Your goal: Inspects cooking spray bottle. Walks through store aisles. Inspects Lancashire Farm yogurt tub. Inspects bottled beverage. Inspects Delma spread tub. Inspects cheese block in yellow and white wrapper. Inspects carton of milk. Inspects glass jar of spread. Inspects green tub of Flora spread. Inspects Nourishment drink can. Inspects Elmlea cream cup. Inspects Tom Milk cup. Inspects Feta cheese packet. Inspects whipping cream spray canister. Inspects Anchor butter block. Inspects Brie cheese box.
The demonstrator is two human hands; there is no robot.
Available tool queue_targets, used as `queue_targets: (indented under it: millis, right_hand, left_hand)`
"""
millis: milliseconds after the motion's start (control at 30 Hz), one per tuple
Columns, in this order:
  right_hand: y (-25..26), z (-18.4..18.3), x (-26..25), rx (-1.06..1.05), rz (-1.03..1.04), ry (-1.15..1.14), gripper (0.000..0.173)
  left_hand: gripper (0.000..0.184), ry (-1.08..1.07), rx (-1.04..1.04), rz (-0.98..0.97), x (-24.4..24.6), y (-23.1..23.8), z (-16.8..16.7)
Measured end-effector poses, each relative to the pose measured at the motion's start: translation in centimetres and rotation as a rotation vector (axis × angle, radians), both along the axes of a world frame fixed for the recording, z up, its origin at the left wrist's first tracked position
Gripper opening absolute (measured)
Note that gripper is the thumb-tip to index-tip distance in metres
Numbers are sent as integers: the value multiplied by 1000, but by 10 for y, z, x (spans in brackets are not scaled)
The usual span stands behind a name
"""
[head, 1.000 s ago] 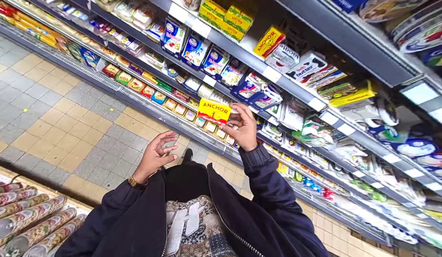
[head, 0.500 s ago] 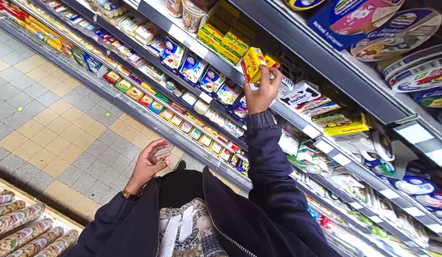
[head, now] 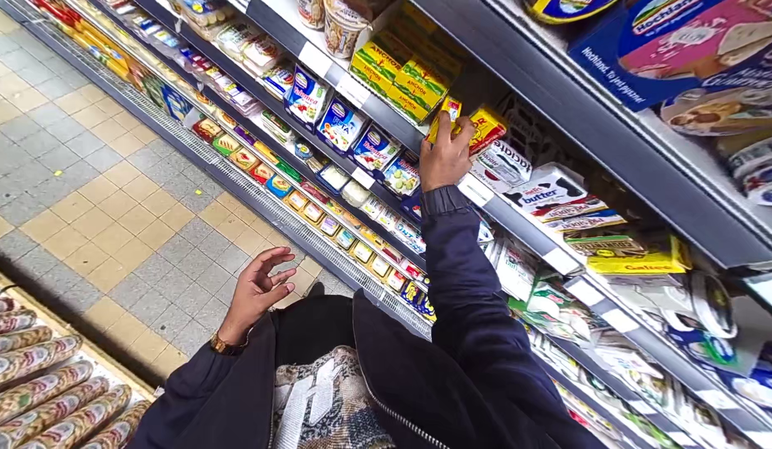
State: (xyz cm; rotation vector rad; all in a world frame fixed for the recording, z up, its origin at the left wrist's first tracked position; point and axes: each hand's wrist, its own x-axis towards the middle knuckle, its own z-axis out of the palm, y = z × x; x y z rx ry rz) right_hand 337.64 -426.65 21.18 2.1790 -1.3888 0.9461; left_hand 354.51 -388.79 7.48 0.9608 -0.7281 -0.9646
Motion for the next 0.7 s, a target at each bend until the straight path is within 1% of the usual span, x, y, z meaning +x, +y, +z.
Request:
queue_targets:
  millis: [167, 367, 467, 567, 633, 700]
  right_hand:
    - [-10, -1, 4, 40, -12, 17, 48]
    - [-14, -1, -4, 142, 84, -42, 54]
    - [-9, 0, -8, 125, 104, -60, 52]
    - [13, -5, -24, 100, 253, -165, 47]
    - [39, -10, -42, 156, 363, -204, 47]
    - [65, -22, -58, 148, 458, -266, 42]
  left_hand:
    - [67, -15, 23, 12, -7, -9, 3]
    - [67, -20, 19, -26, -14, -21, 4]
    - [66, -26, 30, -59, -17, -28, 8]
    - [62, -56, 47, -67, -17, -35, 16]
    - [56, -99, 45, -64, -14, -39, 25]
    - [52, -140, 30, -67, -10, -41, 36]
